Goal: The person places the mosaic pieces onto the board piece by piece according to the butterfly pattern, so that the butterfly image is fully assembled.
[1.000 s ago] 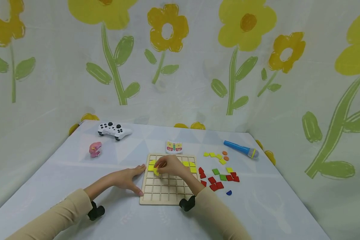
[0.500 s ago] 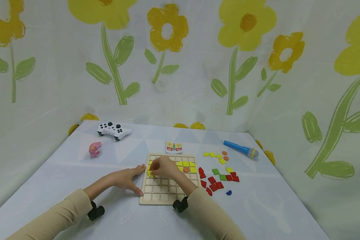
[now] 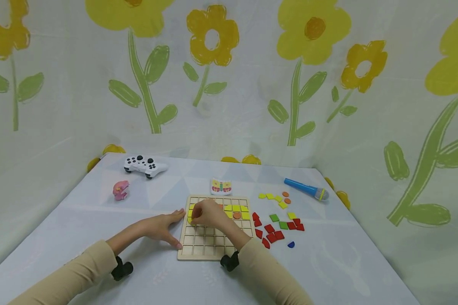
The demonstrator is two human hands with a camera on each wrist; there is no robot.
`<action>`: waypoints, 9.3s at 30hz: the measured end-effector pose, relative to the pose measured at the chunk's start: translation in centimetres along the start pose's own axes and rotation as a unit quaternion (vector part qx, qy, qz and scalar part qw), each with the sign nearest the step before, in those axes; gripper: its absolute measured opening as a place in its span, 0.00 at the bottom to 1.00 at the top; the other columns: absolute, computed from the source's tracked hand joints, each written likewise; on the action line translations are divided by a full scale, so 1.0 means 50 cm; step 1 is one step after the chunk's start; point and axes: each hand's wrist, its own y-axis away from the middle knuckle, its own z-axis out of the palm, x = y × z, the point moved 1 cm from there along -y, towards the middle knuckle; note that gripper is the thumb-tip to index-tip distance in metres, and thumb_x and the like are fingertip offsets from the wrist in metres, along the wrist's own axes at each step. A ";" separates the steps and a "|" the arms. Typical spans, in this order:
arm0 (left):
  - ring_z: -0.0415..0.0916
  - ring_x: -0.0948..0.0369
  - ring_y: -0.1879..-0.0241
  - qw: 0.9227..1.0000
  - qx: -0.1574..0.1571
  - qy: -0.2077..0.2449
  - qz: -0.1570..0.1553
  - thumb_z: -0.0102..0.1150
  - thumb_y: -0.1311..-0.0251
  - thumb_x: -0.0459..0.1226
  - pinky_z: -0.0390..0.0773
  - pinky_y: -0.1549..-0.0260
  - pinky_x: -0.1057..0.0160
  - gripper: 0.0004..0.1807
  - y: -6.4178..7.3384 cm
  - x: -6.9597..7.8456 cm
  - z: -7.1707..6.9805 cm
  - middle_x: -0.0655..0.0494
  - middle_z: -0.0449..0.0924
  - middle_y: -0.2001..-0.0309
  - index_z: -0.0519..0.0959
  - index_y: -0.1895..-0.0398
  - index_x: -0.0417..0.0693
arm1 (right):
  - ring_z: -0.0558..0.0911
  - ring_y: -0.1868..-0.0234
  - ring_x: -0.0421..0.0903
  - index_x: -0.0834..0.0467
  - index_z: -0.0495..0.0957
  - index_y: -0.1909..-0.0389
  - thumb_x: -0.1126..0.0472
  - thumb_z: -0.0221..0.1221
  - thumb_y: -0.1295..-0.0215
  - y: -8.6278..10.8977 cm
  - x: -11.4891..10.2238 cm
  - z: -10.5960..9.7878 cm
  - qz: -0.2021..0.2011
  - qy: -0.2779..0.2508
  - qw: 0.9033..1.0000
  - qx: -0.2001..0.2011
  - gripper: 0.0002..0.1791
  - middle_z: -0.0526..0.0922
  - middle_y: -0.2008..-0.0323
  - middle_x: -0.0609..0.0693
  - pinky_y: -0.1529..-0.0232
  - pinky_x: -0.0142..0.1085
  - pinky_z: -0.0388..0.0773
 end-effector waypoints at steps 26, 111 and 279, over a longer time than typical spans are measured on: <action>0.44 0.43 0.27 1.000 0.003 -0.015 -0.024 0.76 0.58 0.52 0.50 0.32 0.44 0.60 -0.008 0.002 0.004 0.40 0.47 0.26 0.53 0.27 0.36 | 0.78 0.64 0.44 0.57 0.85 0.64 0.61 0.68 0.43 0.135 0.195 -0.134 0.073 0.017 0.994 0.078 0.07 0.83 0.67 0.45 0.65 0.35 0.78; 0.44 0.43 0.27 0.999 0.000 -0.017 -0.031 0.76 0.59 0.53 0.51 0.32 0.44 0.60 -0.009 -0.001 0.005 0.41 0.48 0.25 0.54 0.26 0.37 | 0.81 0.66 0.41 0.58 0.84 0.60 0.69 0.63 0.39 0.095 0.132 -0.084 0.002 -0.072 0.996 0.054 0.08 0.85 0.64 0.47 0.62 0.31 0.80; 0.44 0.42 0.27 1.000 0.001 -0.013 -0.021 0.76 0.57 0.52 0.51 0.32 0.43 0.59 -0.006 0.003 0.003 0.39 0.47 0.26 0.54 0.27 0.36 | 0.79 0.70 0.37 0.60 0.85 0.63 0.70 0.63 0.40 0.073 0.084 -0.069 -0.028 -0.038 0.999 0.008 0.06 0.86 0.67 0.51 0.65 0.26 0.78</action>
